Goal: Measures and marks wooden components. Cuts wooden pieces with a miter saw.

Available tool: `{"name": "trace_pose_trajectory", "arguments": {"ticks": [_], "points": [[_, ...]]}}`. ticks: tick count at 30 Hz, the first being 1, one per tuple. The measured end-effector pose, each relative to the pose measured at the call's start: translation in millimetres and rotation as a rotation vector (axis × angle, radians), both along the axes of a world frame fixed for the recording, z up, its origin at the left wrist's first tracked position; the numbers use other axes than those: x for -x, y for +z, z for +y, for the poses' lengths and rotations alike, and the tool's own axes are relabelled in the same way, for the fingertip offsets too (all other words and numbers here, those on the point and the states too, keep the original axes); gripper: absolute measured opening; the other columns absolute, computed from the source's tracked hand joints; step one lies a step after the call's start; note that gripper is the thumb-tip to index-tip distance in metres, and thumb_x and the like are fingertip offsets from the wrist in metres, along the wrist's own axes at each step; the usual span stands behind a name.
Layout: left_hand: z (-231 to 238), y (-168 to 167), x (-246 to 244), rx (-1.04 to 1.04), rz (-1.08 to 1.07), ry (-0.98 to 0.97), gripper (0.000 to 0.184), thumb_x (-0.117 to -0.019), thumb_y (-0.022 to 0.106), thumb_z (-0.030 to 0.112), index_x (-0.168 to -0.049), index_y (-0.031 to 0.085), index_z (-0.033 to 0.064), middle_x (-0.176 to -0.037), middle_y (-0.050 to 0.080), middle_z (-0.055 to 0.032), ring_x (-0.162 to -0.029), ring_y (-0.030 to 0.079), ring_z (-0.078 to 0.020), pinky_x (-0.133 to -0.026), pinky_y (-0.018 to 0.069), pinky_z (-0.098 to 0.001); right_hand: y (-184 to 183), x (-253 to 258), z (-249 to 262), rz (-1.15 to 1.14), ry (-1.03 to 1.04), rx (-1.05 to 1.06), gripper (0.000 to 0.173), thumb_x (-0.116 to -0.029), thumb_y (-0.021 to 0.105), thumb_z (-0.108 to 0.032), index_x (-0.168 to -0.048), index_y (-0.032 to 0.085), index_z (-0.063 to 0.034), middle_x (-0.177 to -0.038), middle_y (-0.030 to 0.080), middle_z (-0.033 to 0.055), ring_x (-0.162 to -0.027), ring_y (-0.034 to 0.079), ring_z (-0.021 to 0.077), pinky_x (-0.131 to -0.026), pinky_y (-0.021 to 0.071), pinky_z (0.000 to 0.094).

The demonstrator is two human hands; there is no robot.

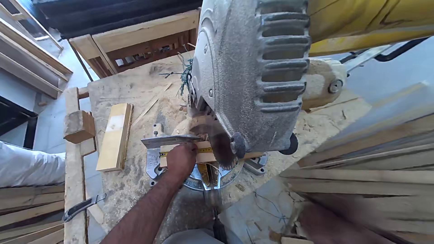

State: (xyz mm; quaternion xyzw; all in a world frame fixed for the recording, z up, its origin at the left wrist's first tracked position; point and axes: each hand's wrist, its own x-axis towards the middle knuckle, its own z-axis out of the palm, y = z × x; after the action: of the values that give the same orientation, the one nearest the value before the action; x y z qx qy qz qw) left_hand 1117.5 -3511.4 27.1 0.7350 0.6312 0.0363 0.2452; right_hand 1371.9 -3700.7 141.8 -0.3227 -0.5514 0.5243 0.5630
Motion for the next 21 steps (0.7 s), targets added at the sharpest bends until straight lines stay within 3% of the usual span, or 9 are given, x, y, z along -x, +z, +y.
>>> {"name": "trace_pose_trajectory", "arguments": {"ticks": [2,4,6,8,9,13,16,21], "points": [[-1,-3,1,-0.025,-0.027,0.004,0.02,-0.1025,0.06,0.033,-0.11,0.076,0.0253,-0.106,0.075,-0.0062,-0.099,0.071,-0.0311,-0.08,0.0555,-0.0589,-90,17,38,-0.053,-0.294,0.083,0.03,-0.0942,0.066,-0.057,-0.084,0.068,-0.0282,-0.064,0.059,-0.0117,-0.054,0.055,0.0004,-0.051,0.0481,0.0204],[-2,-3,1,-0.054,-0.023,0.006,0.019,-0.102,0.059,0.031,-0.109,0.077,0.0263,-0.107,0.076,-0.0048,-0.099,0.072,-0.0299,-0.08,0.056,-0.0582,-135,41,69,-0.22,-0.461,0.147,0.039,-0.0991,0.06,-0.052,-0.075,0.066,-0.0213,-0.06,0.053,-0.0097,-0.051,0.047,0.0018,-0.05,0.0423,0.0221],[-3,-2,0,-0.053,-0.015,0.008,0.02,-0.1025,0.059,0.031,-0.109,0.077,0.0269,-0.107,0.076,-0.0041,-0.1,0.072,-0.0291,-0.081,0.0559,-0.0575,-136,58,94,-0.444,-0.431,0.201,0.03,-0.1013,0.052,-0.033,-0.086,0.07,-0.0139,-0.064,0.059,-0.0061,-0.054,0.053,0.0057,-0.053,0.0487,0.0271],[-3,-2,0,-0.043,0.002,0.007,0.021,-0.1032,0.058,0.034,-0.111,0.077,0.0282,-0.108,0.076,-0.0028,-0.1,0.072,-0.0273,-0.082,0.0561,-0.056,-128,68,114,-0.576,-0.324,0.244,0.019,-0.0975,0.059,-0.022,-0.106,0.07,-0.0103,-0.074,0.067,-0.0008,-0.062,0.064,0.011,-0.06,0.057,0.0335],[-3,-1,1,-0.03,0.003,0.003,0.022,-0.1036,0.058,0.035,-0.112,0.077,0.0283,-0.108,0.076,-0.003,-0.101,0.072,-0.0275,-0.083,0.056,-0.0563,-126,71,121,-0.613,-0.293,0.24,0.017,-0.095,0.065,-0.021,-0.108,0.069,-0.0103,-0.079,0.07,-0.0003,-0.067,0.067,0.0104,-0.063,0.0587,0.0334],[-4,-1,1,-0.021,0.004,0.005,0.022,-0.1036,0.058,0.033,-0.113,0.076,0.0282,-0.11,0.075,-0.0037,-0.103,0.071,-0.0281,-0.084,0.0557,-0.057,-135,78,137,-0.614,-0.272,0.246,0.017,-0.0893,0.072,-0.017,-0.102,0.07,-0.0071,-0.083,0.068,0.0018,-0.075,0.065,0.0094,-0.071,0.0556,0.033],[-4,-4,1,-0.035,0.002,0.007,0.02,-0.1029,0.059,0.033,-0.112,0.076,0.0284,-0.109,0.075,-0.0037,-0.102,0.071,-0.0284,-0.082,0.0557,-0.0566,-144,80,138,-0.569,-0.305,0.243,0.013,-0.0861,0.073,-0.017,-0.096,0.069,-0.0094,-0.075,0.065,-0.002,-0.067,0.063,0.006,-0.064,0.0548,0.0292],[-5,1,1,-0.026,-0.012,0.007,0.02,-0.1027,0.06,0.034,-0.11,0.076,0.0257,-0.107,0.075,-0.0063,-0.101,0.071,-0.0309,-0.082,0.0548,-0.0592,-146,79,140,-0.679,-0.295,0.21,0.018,-0.0898,0.071,-0.02,-0.102,0.071,-0.0077,-0.083,0.069,0.0017,-0.076,0.066,0.0091,-0.073,0.0574,0.0346]]}}
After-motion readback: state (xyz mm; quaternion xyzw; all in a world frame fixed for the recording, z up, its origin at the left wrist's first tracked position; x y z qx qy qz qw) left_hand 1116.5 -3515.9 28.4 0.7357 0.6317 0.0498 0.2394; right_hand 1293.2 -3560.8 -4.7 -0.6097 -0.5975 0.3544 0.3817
